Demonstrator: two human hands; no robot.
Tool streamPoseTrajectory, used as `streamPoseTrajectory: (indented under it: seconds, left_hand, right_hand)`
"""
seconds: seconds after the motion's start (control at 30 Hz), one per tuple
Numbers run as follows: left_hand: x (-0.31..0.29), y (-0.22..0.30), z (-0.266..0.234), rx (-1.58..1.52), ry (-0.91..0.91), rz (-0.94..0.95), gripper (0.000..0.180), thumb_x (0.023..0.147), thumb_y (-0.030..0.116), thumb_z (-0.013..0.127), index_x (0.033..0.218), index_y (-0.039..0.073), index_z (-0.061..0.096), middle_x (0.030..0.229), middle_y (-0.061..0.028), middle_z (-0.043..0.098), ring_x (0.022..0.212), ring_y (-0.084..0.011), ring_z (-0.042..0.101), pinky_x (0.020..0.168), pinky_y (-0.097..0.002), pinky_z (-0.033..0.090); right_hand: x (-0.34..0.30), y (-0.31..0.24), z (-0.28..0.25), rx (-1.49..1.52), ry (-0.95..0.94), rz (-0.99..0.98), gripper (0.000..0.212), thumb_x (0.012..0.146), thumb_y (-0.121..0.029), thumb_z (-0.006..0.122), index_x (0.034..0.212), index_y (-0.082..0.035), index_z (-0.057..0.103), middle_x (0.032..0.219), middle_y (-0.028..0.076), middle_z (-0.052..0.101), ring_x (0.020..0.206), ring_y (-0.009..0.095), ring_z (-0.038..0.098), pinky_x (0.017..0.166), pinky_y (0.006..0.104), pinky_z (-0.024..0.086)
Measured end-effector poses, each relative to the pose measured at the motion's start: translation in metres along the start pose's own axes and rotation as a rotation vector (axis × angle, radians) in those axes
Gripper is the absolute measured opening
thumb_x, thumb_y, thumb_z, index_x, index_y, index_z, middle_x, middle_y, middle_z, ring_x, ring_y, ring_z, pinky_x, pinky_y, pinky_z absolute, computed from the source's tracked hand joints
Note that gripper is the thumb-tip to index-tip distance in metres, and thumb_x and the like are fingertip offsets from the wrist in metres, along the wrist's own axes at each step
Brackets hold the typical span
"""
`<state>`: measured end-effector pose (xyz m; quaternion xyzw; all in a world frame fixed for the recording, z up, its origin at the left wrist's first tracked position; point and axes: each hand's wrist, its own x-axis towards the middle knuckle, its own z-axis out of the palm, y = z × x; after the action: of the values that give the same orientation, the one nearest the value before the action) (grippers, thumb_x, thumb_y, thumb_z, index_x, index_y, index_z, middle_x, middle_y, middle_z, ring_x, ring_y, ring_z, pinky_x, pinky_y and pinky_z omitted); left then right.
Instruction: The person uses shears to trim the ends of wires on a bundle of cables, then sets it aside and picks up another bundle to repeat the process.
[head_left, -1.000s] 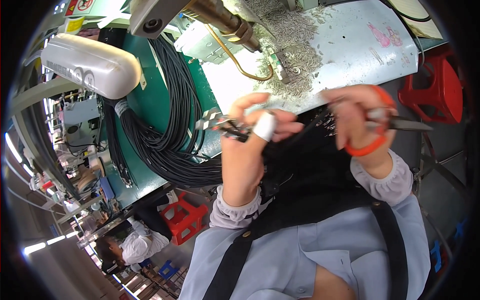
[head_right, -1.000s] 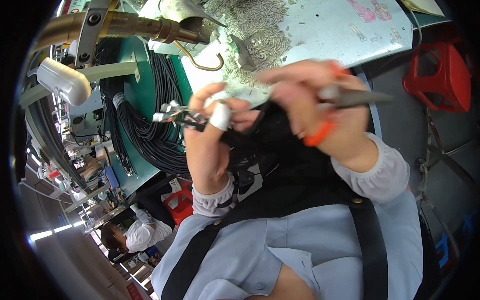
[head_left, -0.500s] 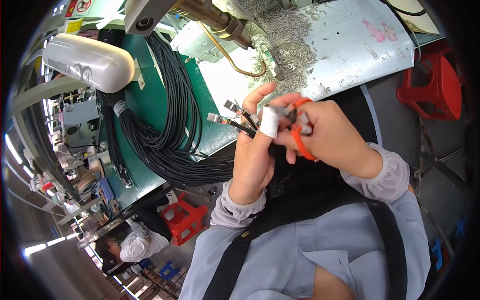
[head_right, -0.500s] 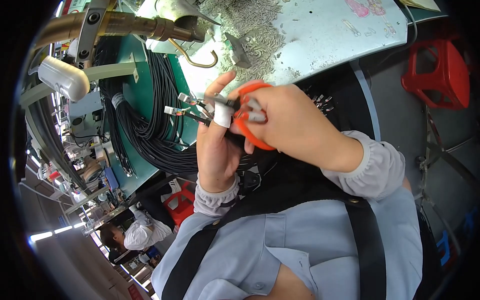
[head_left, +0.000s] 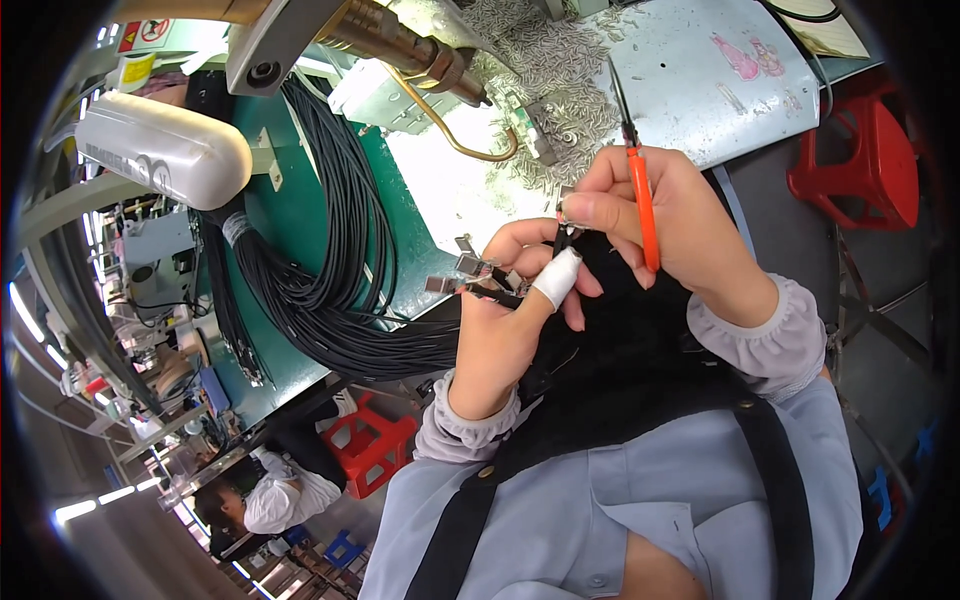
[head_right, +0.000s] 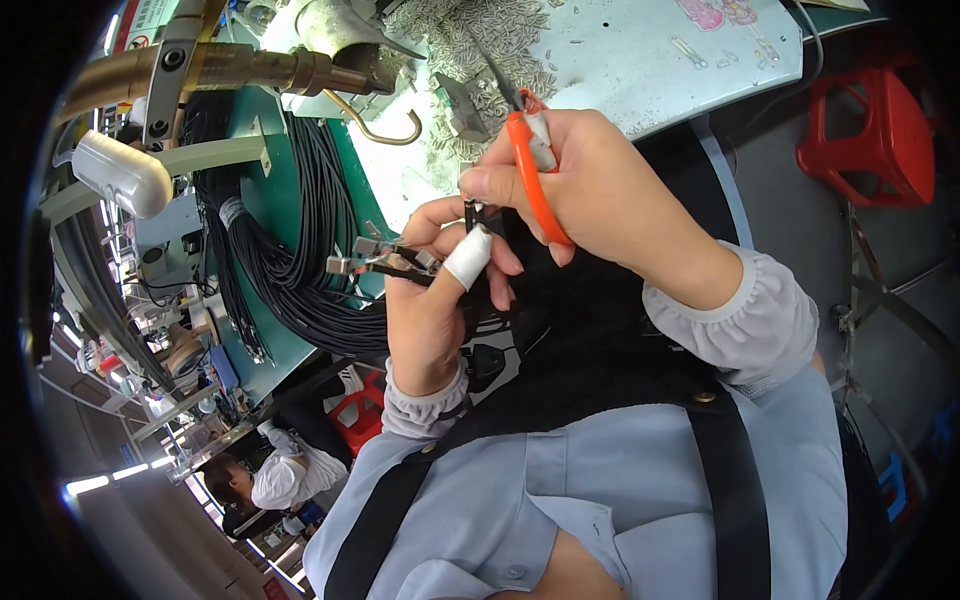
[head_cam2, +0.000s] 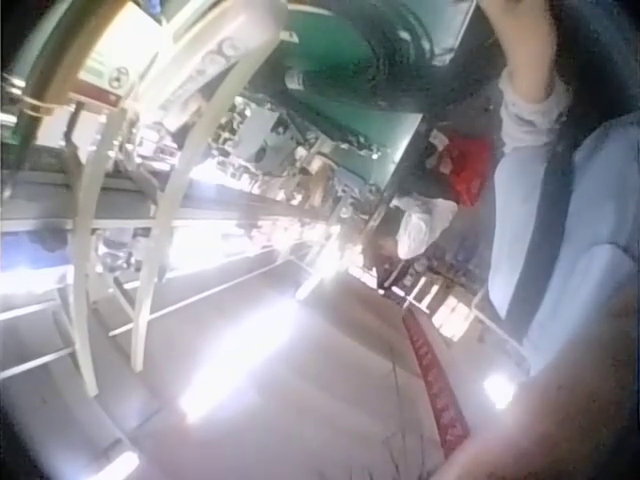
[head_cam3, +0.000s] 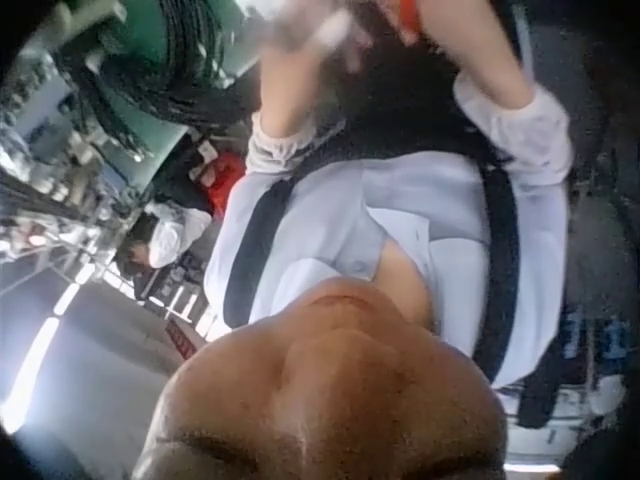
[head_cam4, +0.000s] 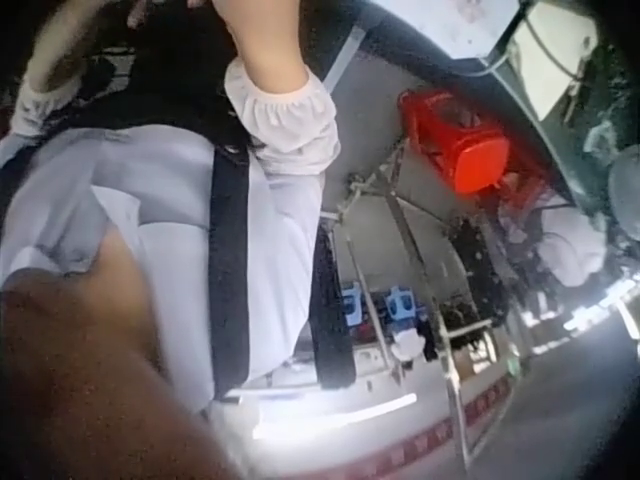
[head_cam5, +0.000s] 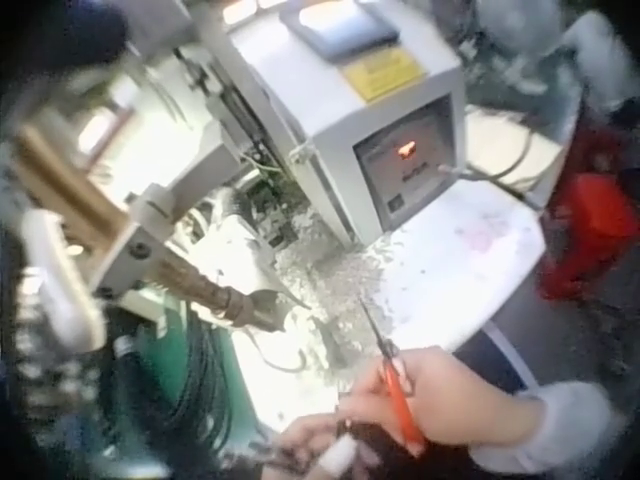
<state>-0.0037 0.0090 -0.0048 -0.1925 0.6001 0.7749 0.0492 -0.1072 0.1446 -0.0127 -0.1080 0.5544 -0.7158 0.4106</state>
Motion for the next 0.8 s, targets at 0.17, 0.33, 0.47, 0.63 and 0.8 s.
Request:
streamPoseTrajectory:
  seconds: [0.17,0.33,0.47,0.63,0.8]
  left_hand:
    - [0.000,0.007,-0.007,-0.122,0.021,0.006,0.012,0.084,0.002,0.049,0.095,-0.001,0.050,0.074,-0.0111,0.059,0.052,-0.0102,0.049,0.048,-0.0191,0.038]
    - [0.001,0.006,-0.007,-0.163,0.039,0.029,0.011,0.081,-0.001,0.053,0.091,-0.001,0.050,0.071,-0.0094,0.059,0.052,-0.0099,0.050,0.047,-0.0184,0.037]
    - [-0.001,0.007,-0.005,-0.209,0.135,0.029,0.012,0.079,-0.002,0.056,0.089,-0.001,0.051,0.072,-0.0069,0.059,0.053,-0.0064,0.048,0.045,-0.0172,0.035]
    - [-0.004,0.005,-0.003,-0.103,0.185,0.090,0.013,0.077,-0.003,0.057,0.088,0.000,0.052,0.076,-0.0043,0.058,0.052,-0.0025,0.044,0.042,-0.0156,0.030]
    - [-0.002,0.006,0.001,-0.017,0.237,0.113,0.014,0.075,-0.004,0.059,0.086,0.001,0.053,0.078,-0.0023,0.059,0.051,-0.0006,0.042,0.041,-0.0151,0.027]
  right_hand:
    - [0.009,0.026,0.004,-0.612,0.370,-0.931,0.009,0.080,-0.008,0.057,0.087,-0.004,0.060,0.078,0.007,0.063,0.045,0.007,0.050,0.039,0.0175,0.033]
    - [0.000,0.025,-0.006,-1.165,0.229,-1.271,0.017,0.076,-0.007,0.060,0.093,-0.008,0.061,0.089,0.007,0.064,0.053,0.009,0.055,0.043,0.0186,0.035]
    - [-0.002,0.028,-0.006,-1.176,0.236,-1.178,0.021,0.070,-0.006,0.065,0.090,-0.009,0.061,0.092,0.007,0.064,0.057,0.012,0.058,0.043,0.0197,0.035]
    - [0.005,0.034,-0.007,-1.047,0.196,-1.140,0.021,0.067,-0.002,0.067,0.086,-0.008,0.061,0.086,0.005,0.065,0.059,0.014,0.061,0.045,0.0197,0.038]
    - [0.006,0.036,-0.006,-0.820,0.142,-1.034,0.020,0.067,0.000,0.068,0.085,-0.004,0.059,0.079,0.007,0.064,0.063,0.018,0.062,0.049,0.0229,0.044]
